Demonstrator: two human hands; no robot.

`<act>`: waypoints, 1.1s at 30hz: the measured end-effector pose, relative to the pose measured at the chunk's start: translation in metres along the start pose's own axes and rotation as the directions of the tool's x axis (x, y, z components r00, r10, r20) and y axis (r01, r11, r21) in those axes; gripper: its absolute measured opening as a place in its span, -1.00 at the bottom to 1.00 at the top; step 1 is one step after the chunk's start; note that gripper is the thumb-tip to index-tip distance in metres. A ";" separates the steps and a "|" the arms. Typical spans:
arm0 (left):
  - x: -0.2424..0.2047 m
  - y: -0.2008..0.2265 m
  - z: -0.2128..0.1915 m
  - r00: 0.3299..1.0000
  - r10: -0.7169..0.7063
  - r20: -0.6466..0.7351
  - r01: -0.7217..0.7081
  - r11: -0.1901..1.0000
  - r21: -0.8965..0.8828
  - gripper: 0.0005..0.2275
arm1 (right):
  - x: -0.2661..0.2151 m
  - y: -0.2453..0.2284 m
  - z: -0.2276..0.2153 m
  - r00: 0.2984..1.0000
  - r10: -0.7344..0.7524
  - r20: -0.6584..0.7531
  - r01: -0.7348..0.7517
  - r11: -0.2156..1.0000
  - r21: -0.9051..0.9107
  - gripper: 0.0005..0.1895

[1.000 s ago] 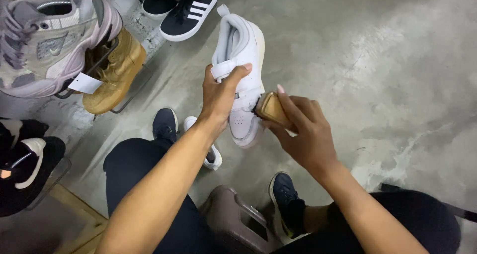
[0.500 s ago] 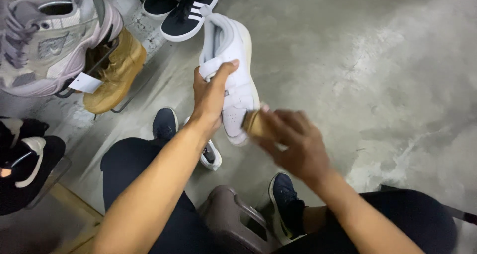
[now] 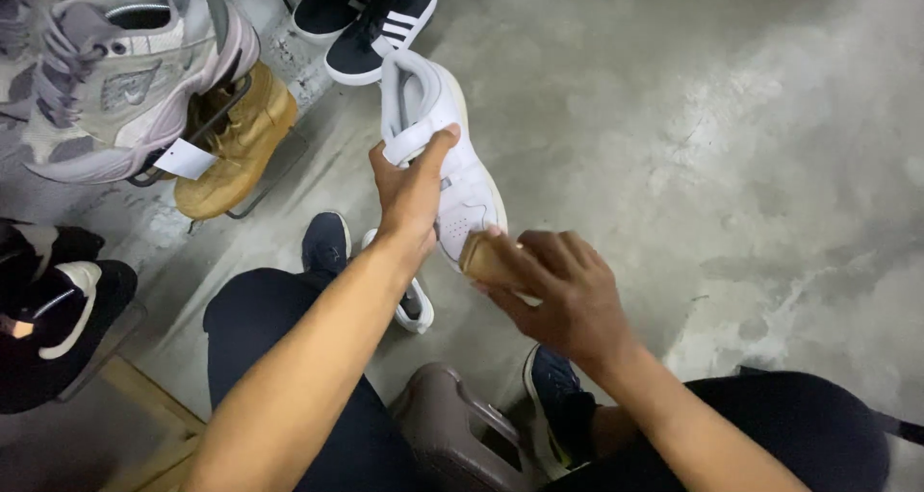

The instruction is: Cleaning a white sneaker using a handheld brush

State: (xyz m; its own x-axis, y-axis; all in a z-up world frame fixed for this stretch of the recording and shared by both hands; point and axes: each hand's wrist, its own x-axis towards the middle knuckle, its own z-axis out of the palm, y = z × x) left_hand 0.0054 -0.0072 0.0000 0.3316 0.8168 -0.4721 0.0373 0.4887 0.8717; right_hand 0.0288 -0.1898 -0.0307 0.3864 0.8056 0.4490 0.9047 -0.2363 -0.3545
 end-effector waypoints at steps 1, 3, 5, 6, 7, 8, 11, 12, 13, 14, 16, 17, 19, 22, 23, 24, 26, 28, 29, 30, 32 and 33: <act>0.000 -0.005 0.000 1.000 0.000 0.001 0.000 1.000 0.000 -0.18 | 0.001 0.003 0.003 1.000 0.001 0.000 -0.001 1.000 -0.001 -0.29; 0.000 -0.016 0.001 0.996 0.066 -0.061 -0.068 0.997 -0.034 -0.15 | 0.003 0.011 0.009 0.991 -0.076 -0.107 0.062 0.990 -0.130 -0.51; 0.003 -0.023 0.000 0.992 0.110 -0.068 -0.114 0.992 -0.055 -0.15 | 0.010 0.015 0.008 0.987 -0.061 -0.148 0.034 0.983 -0.181 -0.43; 0.004 -0.026 -0.001 0.984 0.158 -0.079 -0.164 0.984 -0.076 -0.15 | 0.015 0.017 0.008 0.980 -0.053 -0.192 0.007 0.973 -0.229 -0.35; 0.005 -0.028 -0.001 0.984 0.157 -0.084 -0.164 0.983 -0.079 -0.15 | 0.011 0.015 0.012 0.980 -0.057 -0.189 0.013 0.974 -0.227 -0.35; 0.006 -0.029 -0.001 0.984 0.153 -0.087 -0.160 0.984 -0.080 -0.17 | 0.008 0.013 0.017 0.980 -0.063 -0.187 0.023 0.978 -0.207 -0.37; 0.012 -0.033 0.002 0.985 0.148 -0.086 -0.154 0.986 -0.070 -0.19 | 0.005 0.002 0.017 0.987 -0.066 -0.149 0.043 0.987 -0.156 -0.41; 0.015 -0.034 0.002 0.986 0.144 -0.086 -0.149 0.987 -0.056 -0.19 | 0.005 -0.003 0.015 0.992 -0.064 -0.111 0.051 0.991 -0.121 -0.44; 0.012 -0.030 0.002 0.986 0.147 -0.083 -0.152 0.987 -0.057 -0.19 | 0.006 0.006 0.015 0.991 -0.066 -0.115 0.051 0.991 -0.124 -0.44; 0.009 -0.027 0.002 0.990 0.122 -0.076 -0.126 0.990 -0.062 -0.19 | 0.007 0.015 0.015 0.987 -0.036 -0.155 0.016 0.992 -0.127 -0.43; 0.007 -0.026 0.000 0.993 0.084 -0.082 -0.089 0.994 -0.066 -0.19 | 0.009 0.025 0.012 0.984 -0.007 -0.179 -0.015 0.992 -0.121 -0.42; 0.010 -0.027 -0.001 0.993 0.086 -0.086 -0.092 0.993 -0.071 -0.18 | 0.012 0.026 0.009 0.978 0.014 -0.207 -0.036 0.994 -0.106 -0.40; 0.013 -0.028 0.000 0.992 0.089 -0.089 -0.096 0.993 -0.075 -0.18 | 0.008 0.025 0.010 0.971 0.035 -0.236 -0.058 0.994 -0.091 -0.38; 0.011 -0.025 0.000 0.988 0.105 -0.109 -0.115 0.989 -0.088 -0.20 | -0.001 0.011 0.013 0.989 -0.067 -0.132 0.062 0.997 -0.043 -0.46; 0.010 -0.023 0.000 0.988 0.109 -0.107 -0.119 0.989 -0.091 -0.21 | 0.001 0.005 0.009 0.995 -0.057 -0.082 0.055 0.998 -0.025 -0.47; 0.010 -0.021 0.000 0.988 0.112 -0.105 -0.122 0.988 -0.094 -0.21 | 0.003 -0.002 0.005 0.998 -0.048 -0.032 0.048 0.999 -0.007 -0.48; 0.015 -0.023 0.000 0.989 0.102 -0.104 -0.111 0.990 -0.090 -0.21 | 0.001 0.024 0.011 0.996 -0.015 -0.088 0.013 0.999 -0.033 -0.43; 0.016 -0.023 -0.002 0.990 0.086 -0.111 -0.096 0.992 -0.085 -0.21 | 0.000 0.038 0.015 0.991 0.014 -0.136 -0.021 0.998 -0.051 -0.37; 0.016 -0.020 -0.002 0.990 0.090 -0.109 -0.100 0.991 -0.084 -0.20 | 0.001 0.040 0.015 0.988 0.063 -0.141 -0.062 0.998 0.016 -0.34; 0.015 -0.017 -0.001 0.990 0.094 -0.107 -0.103 0.991 -0.083 -0.19 | 0.003 0.042 0.015 0.984 0.112 -0.142 -0.101 0.991 0.084 -0.31; 0.009 -0.004 0.000 0.995 0.053 -0.085 -0.061 0.994 -0.093 -0.16 | -0.003 0.036 0.017 0.992 0.086 -0.097 -0.071 0.987 0.146 -0.28; 0.004 0.002 -0.001 0.997 0.001 -0.074 -0.009 0.995 -0.099 -0.14 | -0.008 0.032 0.018 0.998 0.057 -0.041 -0.047 0.975 0.215 -0.25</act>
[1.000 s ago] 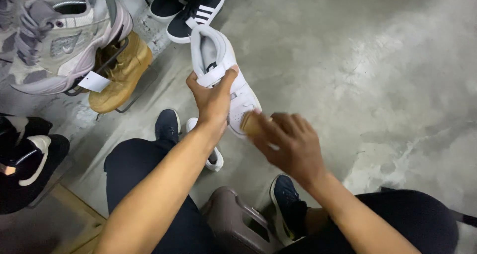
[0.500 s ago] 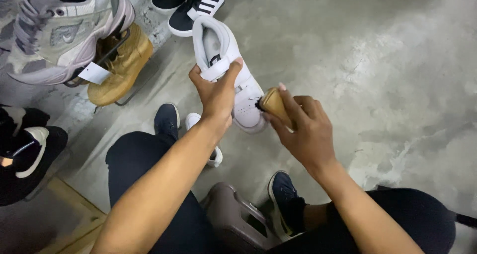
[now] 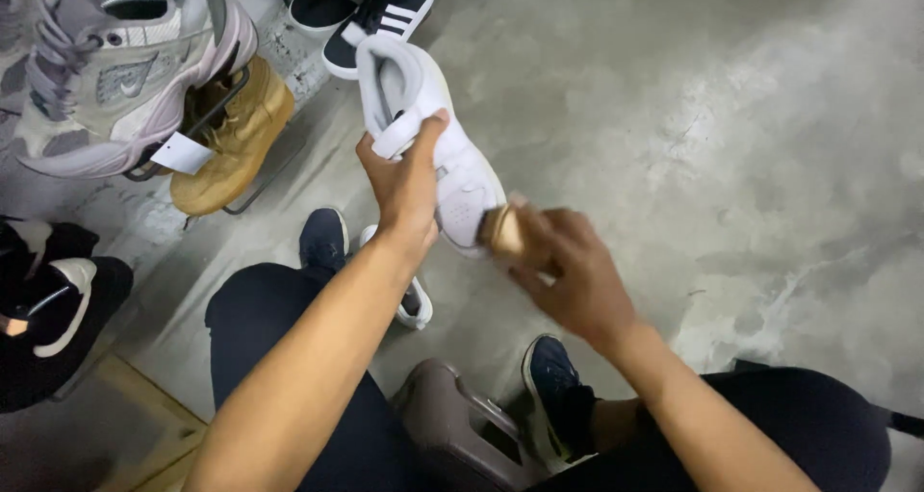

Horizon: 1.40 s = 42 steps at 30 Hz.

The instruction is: Cleaning a white sneaker using a handheld brush

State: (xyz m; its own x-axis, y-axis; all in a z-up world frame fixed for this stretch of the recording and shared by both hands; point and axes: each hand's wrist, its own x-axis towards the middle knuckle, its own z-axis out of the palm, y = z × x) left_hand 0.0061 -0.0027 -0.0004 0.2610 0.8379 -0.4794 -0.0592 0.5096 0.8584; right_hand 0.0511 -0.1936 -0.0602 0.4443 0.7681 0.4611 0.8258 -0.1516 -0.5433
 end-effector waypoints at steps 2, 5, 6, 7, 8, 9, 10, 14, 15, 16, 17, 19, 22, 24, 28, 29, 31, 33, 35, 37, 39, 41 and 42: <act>-0.002 0.007 0.001 1.000 -0.003 0.000 0.003 0.999 -0.044 -0.14 | 0.006 -0.019 -0.006 0.998 -0.061 0.027 0.061 0.998 -0.004 -0.27; -0.009 0.016 -0.003 0.999 -0.001 0.032 0.003 0.999 -0.045 -0.12 | 0.008 -0.011 -0.010 0.992 -0.126 -0.010 0.126 0.991 -0.047 -0.30; -0.015 0.017 -0.005 0.998 0.002 0.056 -0.002 1.000 -0.005 -0.10 | 0.005 -0.003 -0.012 0.988 -0.136 -0.069 0.130 0.988 -0.085 -0.31; -0.012 0.014 -0.002 0.998 -0.002 0.060 0.002 1.000 -0.006 -0.10 | 0.010 0.001 -0.017 0.989 -0.134 -0.067 0.127 0.988 -0.090 -0.31; -0.010 0.011 -0.001 0.996 0.024 0.086 -0.025 1.000 0.013 -0.10 | 0.014 0.003 -0.020 0.989 -0.092 -0.112 0.085 0.994 -0.067 -0.32; -0.007 0.008 -0.001 0.992 0.049 0.113 -0.053 0.998 0.030 -0.11 | 0.018 0.005 -0.023 0.987 -0.048 -0.156 0.042 0.998 -0.042 -0.33; -0.006 0.005 -0.002 0.992 0.050 0.117 -0.054 0.998 0.030 -0.11 | 0.016 0.003 -0.023 0.986 -0.049 -0.158 0.042 0.998 -0.045 -0.33; 0.008 -0.012 0.001 0.979 -0.103 0.173 0.110 0.994 -0.030 -0.19 | 0.013 -0.019 -0.027 0.999 -0.032 -0.039 0.033 0.999 0.034 -0.27; 0.014 -0.019 0.001 0.978 -0.113 0.174 0.126 0.990 -0.068 -0.25 | 0.012 -0.029 -0.027 0.999 -0.049 0.002 0.049 0.997 0.060 -0.23; 0.011 -0.017 -0.001 0.979 -0.110 0.170 0.124 0.990 -0.070 -0.25 | 0.009 -0.026 -0.026 0.999 -0.053 0.003 0.053 0.997 0.062 -0.23; 0.008 -0.015 -0.002 0.976 -0.130 0.176 0.149 0.984 -0.095 -0.27 | 0.005 -0.024 -0.025 0.996 -0.086 -0.007 0.086 0.996 0.030 -0.26; 0.006 -0.016 -0.003 0.972 -0.149 0.181 0.172 0.978 -0.120 -0.28 | 0.006 -0.018 -0.025 0.993 -0.121 -0.017 0.121 0.993 -0.003 -0.29; 0.002 -0.016 -0.003 0.965 -0.104 0.241 0.133 0.985 -0.108 -0.32 | 0.015 -0.014 -0.029 0.987 -0.154 -0.045 0.151 0.987 -0.062 -0.36; -0.011 -0.009 0.002 0.953 -0.103 0.285 0.140 0.983 -0.115 -0.33 | 0.020 -0.014 -0.035 0.995 -0.095 -0.033 0.094 0.995 -0.031 -0.41; -0.014 -0.010 0.001 0.939 -0.115 0.323 0.151 0.985 -0.089 -0.35 | 0.020 -0.027 -0.043 0.998 -0.053 0.041 0.052 0.999 0.012 -0.39; -0.014 -0.009 0.001 0.931 -0.118 0.345 0.154 0.985 -0.079 -0.33 | 0.015 -0.026 -0.039 0.992 -0.115 0.042 0.116 0.993 -0.020 -0.38; -0.010 -0.010 -0.001 0.922 -0.121 0.368 0.156 0.985 -0.067 -0.32 | 0.006 -0.026 -0.031 0.983 -0.177 0.044 0.179 0.982 -0.053 -0.36; -0.003 -0.016 -0.004 0.924 -0.104 0.367 0.136 0.989 -0.061 -0.41 | -0.002 -0.028 -0.023 0.958 -0.279 0.061 0.283 0.956 -0.074 -0.37; -0.002 -0.014 -0.007 0.924 -0.111 0.366 0.132 0.991 -0.033 -0.41 | 0.003 -0.034 -0.024 0.947 -0.320 0.021 0.320 0.942 -0.105 -0.39; -0.001 -0.014 -0.008 0.923 -0.120 0.365 0.129 0.992 -0.001 -0.40 | 0.007 -0.029 -0.025 0.934 -0.357 -0.018 0.351 0.926 -0.139 -0.41; 0.002 -0.015 -0.008 0.916 -0.112 0.385 0.103 0.994 0.042 -0.38 | 0.012 -0.011 -0.025 0.956 -0.267 -0.121 0.245 0.955 -0.170 -0.39; -0.006 -0.011 -0.007 0.915 -0.121 0.385 0.103 0.992 0.067 -0.38 | 0.011 -0.011 -0.027 0.979 -0.155 -0.134 0.137 0.981 -0.139 -0.37; -0.009 -0.008 -0.007 0.914 -0.130 0.383 0.102 0.991 0.092 -0.38 | 0.012 -0.010 -0.027 0.989 -0.042 -0.144 0.027 0.994 -0.104 -0.35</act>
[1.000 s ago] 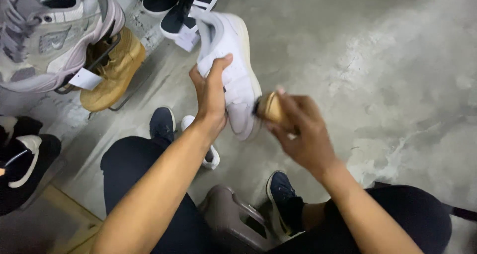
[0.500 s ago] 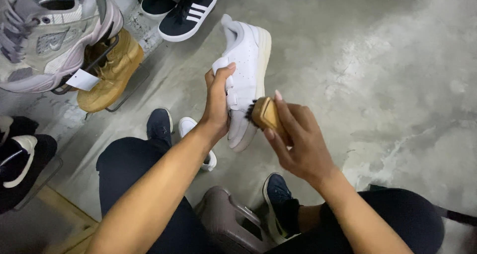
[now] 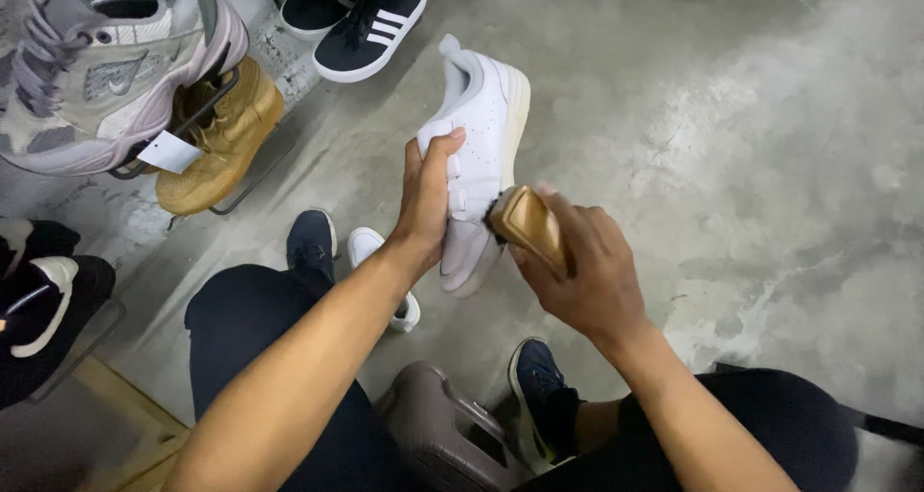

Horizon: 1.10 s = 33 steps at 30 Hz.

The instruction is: Cleaning a white sneaker using a handheld brush

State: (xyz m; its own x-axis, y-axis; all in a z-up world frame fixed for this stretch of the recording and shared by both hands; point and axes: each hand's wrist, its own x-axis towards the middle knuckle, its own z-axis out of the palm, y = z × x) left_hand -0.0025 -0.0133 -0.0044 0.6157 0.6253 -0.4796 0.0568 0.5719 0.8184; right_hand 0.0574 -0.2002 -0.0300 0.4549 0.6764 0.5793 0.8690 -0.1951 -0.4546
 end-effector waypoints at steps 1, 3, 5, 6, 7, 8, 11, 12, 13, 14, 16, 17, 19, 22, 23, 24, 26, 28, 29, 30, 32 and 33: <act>-0.001 0.002 -0.001 1.000 0.002 0.001 -0.002 1.000 0.000 -0.38 | -0.003 -0.003 0.002 1.000 -0.001 -0.002 0.001 1.000 -0.001 -0.35; -0.002 0.005 -0.002 1.000 -0.016 -0.011 0.016 1.000 0.010 -0.35 | -0.009 -0.008 0.004 0.992 -0.122 0.035 0.118 0.988 0.095 -0.44; -0.007 0.009 -0.003 1.000 0.004 -0.025 -0.003 1.000 0.010 -0.35 | -0.003 -0.023 0.001 0.979 -0.196 0.060 0.191 0.978 0.084 -0.42; -0.009 0.012 -0.002 0.999 0.025 -0.034 -0.024 1.000 0.011 -0.35 | 0.001 -0.030 -0.001 0.960 -0.268 0.084 0.263 0.962 0.069 -0.41; -0.007 0.012 -0.002 0.999 0.031 -0.033 -0.031 0.999 0.008 -0.35 | 0.003 -0.022 -0.001 0.958 -0.274 0.082 0.269 0.961 0.068 -0.41; -0.004 0.010 -0.002 0.997 0.074 -0.029 -0.074 0.997 0.024 -0.36 | 0.004 -0.015 -0.002 0.968 -0.241 0.065 0.239 0.970 0.043 -0.48; -0.006 0.013 0.000 0.984 0.178 -0.022 -0.177 0.983 0.049 -0.36 | 0.016 -0.002 -0.001 0.990 -0.143 0.015 0.143 0.990 0.011 -0.51; -0.007 0.016 0.002 0.971 0.237 -0.014 -0.236 0.970 0.059 -0.36 | 0.022 0.001 -0.002 0.997 -0.075 -0.021 0.075 0.997 0.002 -0.46; -0.008 0.018 0.002 0.971 0.238 -0.010 -0.237 0.970 0.056 -0.36 | 0.025 -0.001 -0.003 0.997 -0.076 -0.022 0.076 0.997 -0.003 -0.46; -0.008 0.021 0.004 0.960 0.280 -0.008 -0.279 0.958 0.062 -0.35 | 0.028 -0.003 -0.005 0.997 -0.078 -0.019 0.079 0.996 0.043 -0.43; -0.006 0.026 0.005 0.944 0.330 -0.001 -0.329 0.943 0.057 -0.35 | 0.034 -0.008 -0.007 0.996 -0.091 -0.018 0.092 0.993 0.080 -0.41; -0.003 0.028 0.004 0.940 0.340 -0.004 -0.340 0.940 0.030 -0.38 | 0.036 -0.013 -0.007 0.994 -0.107 -0.007 0.107 0.991 0.082 -0.39; 0.002 0.034 -0.001 0.936 0.353 0.001 -0.353 0.936 -0.011 -0.40 | 0.038 -0.024 -0.005 0.991 -0.130 0.006 0.130 0.989 0.068 -0.37; 0.004 0.045 -0.008 0.901 0.433 0.028 -0.431 0.901 -0.048 -0.40 | 0.048 -0.040 -0.005 0.986 -0.165 0.005 0.165 0.983 -0.082 -0.38; 0.004 0.045 -0.012 0.910 0.414 0.026 -0.412 0.909 -0.063 -0.42 | 0.052 -0.044 -0.003 0.993 -0.115 -0.029 0.113 0.992 -0.063 -0.42; 0.004 0.045 -0.017 0.920 0.392 0.030 -0.389 0.918 -0.071 -0.45 | 0.055 -0.050 0.000 0.996 -0.057 -0.067 0.054 0.998 -0.039 -0.46; -0.001 0.054 -0.026 0.914 0.403 0.046 -0.398 0.913 -0.086 -0.45 | 0.060 -0.062 -0.001 0.997 -0.048 -0.057 0.045 0.997 -0.057 -0.46; -0.003 0.059 -0.033 0.906 0.417 0.071 -0.410 0.908 -0.091 -0.44 | 0.058 -0.074 -0.002 0.998 -0.034 -0.061 0.029 0.997 -0.072 -0.47; -0.001 0.060 -0.035 0.908 0.414 0.070 -0.406 0.908 -0.106 -0.44 | 0.054 -0.079 -0.003 0.995 -0.099 0.005 0.099 0.991 -0.095 -0.47; 0.001 0.061 -0.038 0.910 0.410 0.067 -0.401 0.909 -0.116 -0.43 | 0.052 -0.084 -0.002 0.985 -0.160 0.071 0.167 0.980 -0.109 -0.47; 0.013 0.056 -0.047 0.895 0.439 0.077 -0.432 0.897 -0.090 -0.49 | 0.055 -0.092 -0.011 0.962 -0.234 0.138 0.254 0.955 -0.152 -0.47; 0.021 0.051 -0.050 0.886 0.457 0.074 -0.452 0.889 -0.073 -0.55 | 0.056 -0.094 -0.016 0.927 -0.298 0.229 0.342 0.921 -0.185 -0.46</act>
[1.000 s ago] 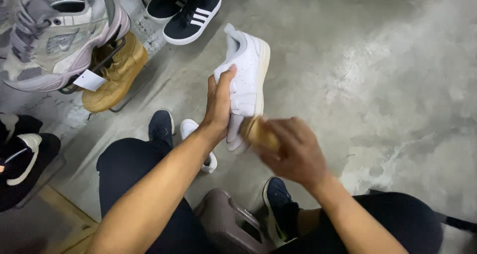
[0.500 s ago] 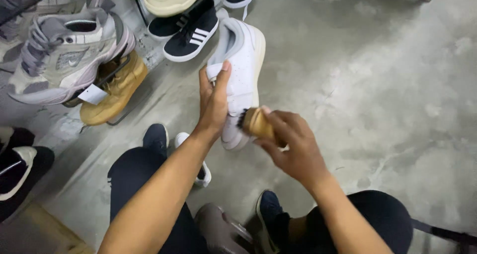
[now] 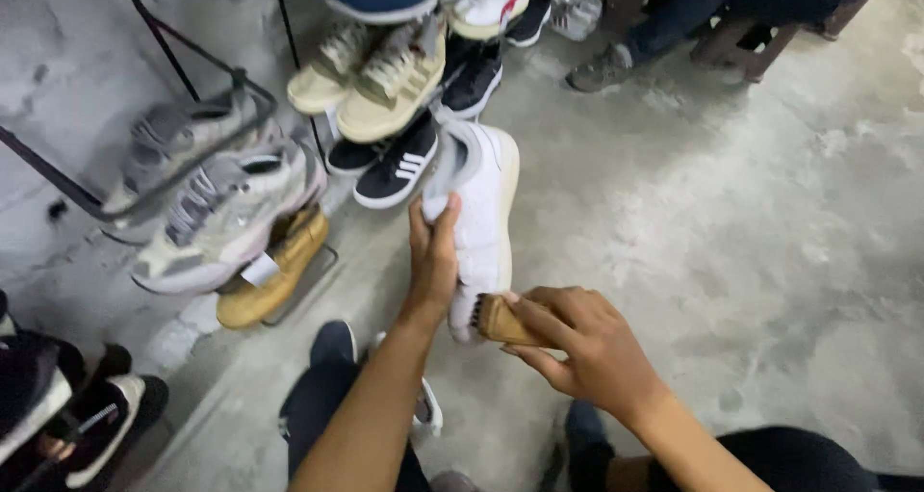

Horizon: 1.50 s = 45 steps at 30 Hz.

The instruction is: Cleaning a white sneaker using a handheld brush

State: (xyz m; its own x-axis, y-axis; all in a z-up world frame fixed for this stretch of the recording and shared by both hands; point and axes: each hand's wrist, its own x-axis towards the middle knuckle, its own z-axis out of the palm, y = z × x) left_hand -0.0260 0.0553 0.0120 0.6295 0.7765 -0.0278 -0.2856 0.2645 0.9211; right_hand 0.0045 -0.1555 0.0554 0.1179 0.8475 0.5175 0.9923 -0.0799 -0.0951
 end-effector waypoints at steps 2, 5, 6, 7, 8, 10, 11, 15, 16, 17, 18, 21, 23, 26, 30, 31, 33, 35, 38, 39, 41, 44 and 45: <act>-0.004 0.014 0.002 1.000 -0.012 0.024 0.012 1.000 -0.024 -0.54 | 0.000 0.012 0.012 0.995 0.092 -0.043 -0.093 0.995 -0.024 -0.48; -0.009 0.023 0.012 0.995 -0.097 0.014 0.098 0.992 -0.078 -0.49 | 0.012 0.030 0.015 0.967 0.244 -0.071 -0.240 0.969 0.056 -0.45; -0.009 0.024 0.016 0.988 -0.155 0.001 0.155 0.984 -0.093 -0.46 | 0.018 0.035 0.016 0.947 0.314 -0.075 -0.299 0.941 0.156 -0.39; -0.009 0.023 0.016 0.988 -0.157 -0.003 0.156 0.983 -0.093 -0.46 | 0.019 0.039 0.019 0.947 0.313 -0.072 -0.299 0.941 0.157 -0.39; -0.007 0.021 0.017 0.991 -0.135 0.002 0.134 0.988 -0.079 -0.49 | 0.019 0.043 0.022 0.965 0.249 -0.080 -0.233 0.957 0.173 -0.44; 0.002 0.009 0.021 0.994 -0.105 -0.009 0.104 0.992 -0.077 -0.51 | 0.018 0.055 0.028 0.983 0.166 -0.080 -0.148 0.971 0.190 -0.46; 0.010 -0.001 0.021 1.000 -0.029 0.006 0.030 0.997 -0.070 -0.47 | 0.015 0.059 0.033 0.990 0.117 -0.082 -0.101 0.979 0.177 -0.44; 0.016 0.002 0.034 1.000 -0.014 -0.007 0.014 0.999 0.033 -0.47 | 0.006 0.074 0.061 0.944 0.277 -0.179 -0.249 0.954 0.164 -0.32; 0.023 0.001 0.039 1.000 -0.010 -0.013 0.011 0.999 0.042 -0.47 | 0.012 0.082 0.065 0.944 0.277 -0.181 -0.246 0.953 0.174 -0.32; 0.023 -0.002 0.043 0.998 -0.046 -0.042 0.047 0.998 0.042 -0.45 | 0.010 0.084 0.068 0.927 0.319 -0.198 -0.282 0.939 0.195 -0.32; 0.022 -0.006 0.046 0.994 -0.080 -0.071 0.083 0.996 0.041 -0.43 | 0.008 0.087 0.072 0.908 0.362 -0.213 -0.317 0.923 0.216 -0.32; 0.020 -0.010 0.051 0.990 -0.105 -0.089 0.109 0.993 0.038 -0.45 | 0.004 0.076 0.070 0.919 0.368 -0.141 -0.287 0.871 0.399 -0.32; 0.030 -0.032 0.048 0.996 -0.058 -0.075 0.061 0.997 0.047 -0.45 | -0.004 0.079 0.076 0.927 0.337 -0.166 -0.259 0.893 0.369 -0.34; 0.030 -0.041 0.051 0.998 0.007 -0.068 -0.003 0.997 0.072 -0.46 | -0.016 0.090 0.080 0.922 0.347 -0.172 -0.276 0.899 0.339 -0.33; 0.028 -0.037 0.057 0.999 0.010 -0.044 -0.005 0.993 0.115 -0.43 | -0.021 0.098 0.083 0.891 0.436 -0.127 -0.378 0.866 0.326 -0.28; 0.027 -0.038 0.058 0.999 0.008 -0.040 -0.003 0.993 0.118 -0.43 | -0.021 0.096 0.082 0.888 0.441 -0.128 -0.382 0.865 0.327 -0.28; 0.026 -0.036 0.061 0.997 -0.037 -0.066 0.041 0.997 0.063 -0.42 | -0.020 0.093 0.078 0.909 0.413 -0.061 -0.360 0.849 0.386 -0.33; 0.030 -0.041 0.059 0.998 -0.026 -0.060 0.031 0.996 0.084 -0.42 | -0.020 0.096 0.080 0.914 0.395 -0.095 -0.341 0.873 0.349 -0.32; 0.025 -0.030 0.058 0.996 -0.064 -0.061 0.072 0.988 0.140 -0.41 | -0.019 0.097 0.079 0.889 0.443 -0.116 -0.381 0.856 0.350 -0.32; 0.023 -0.023 0.062 0.992 -0.106 -0.073 0.116 0.981 0.154 -0.39 | -0.017 0.102 0.075 0.864 0.493 -0.102 -0.425 0.824 0.375 -0.32; 0.020 -0.022 0.061 0.986 -0.148 -0.076 0.158 0.976 0.148 -0.40 | -0.014 0.101 0.074 0.847 0.524 -0.094 -0.459 0.808 0.371 -0.34; 0.019 -0.019 0.058 0.979 -0.187 -0.075 0.196 0.971 0.137 -0.40 | -0.008 0.093 0.074 0.866 0.495 -0.072 -0.428 0.808 0.405 -0.34; 0.017 -0.019 0.056 0.979 -0.190 -0.071 0.198 0.973 0.119 -0.39 | -0.008 0.089 0.074 0.902 0.428 -0.054 -0.364 0.824 0.434 -0.32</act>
State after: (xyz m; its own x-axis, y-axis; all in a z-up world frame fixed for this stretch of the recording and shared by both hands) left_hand 0.0307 0.0310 0.0155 0.6192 0.7508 -0.2302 -0.0677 0.3430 0.9369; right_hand 0.0887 -0.1302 -0.0199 0.5327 0.7023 0.4723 0.7576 -0.1470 -0.6360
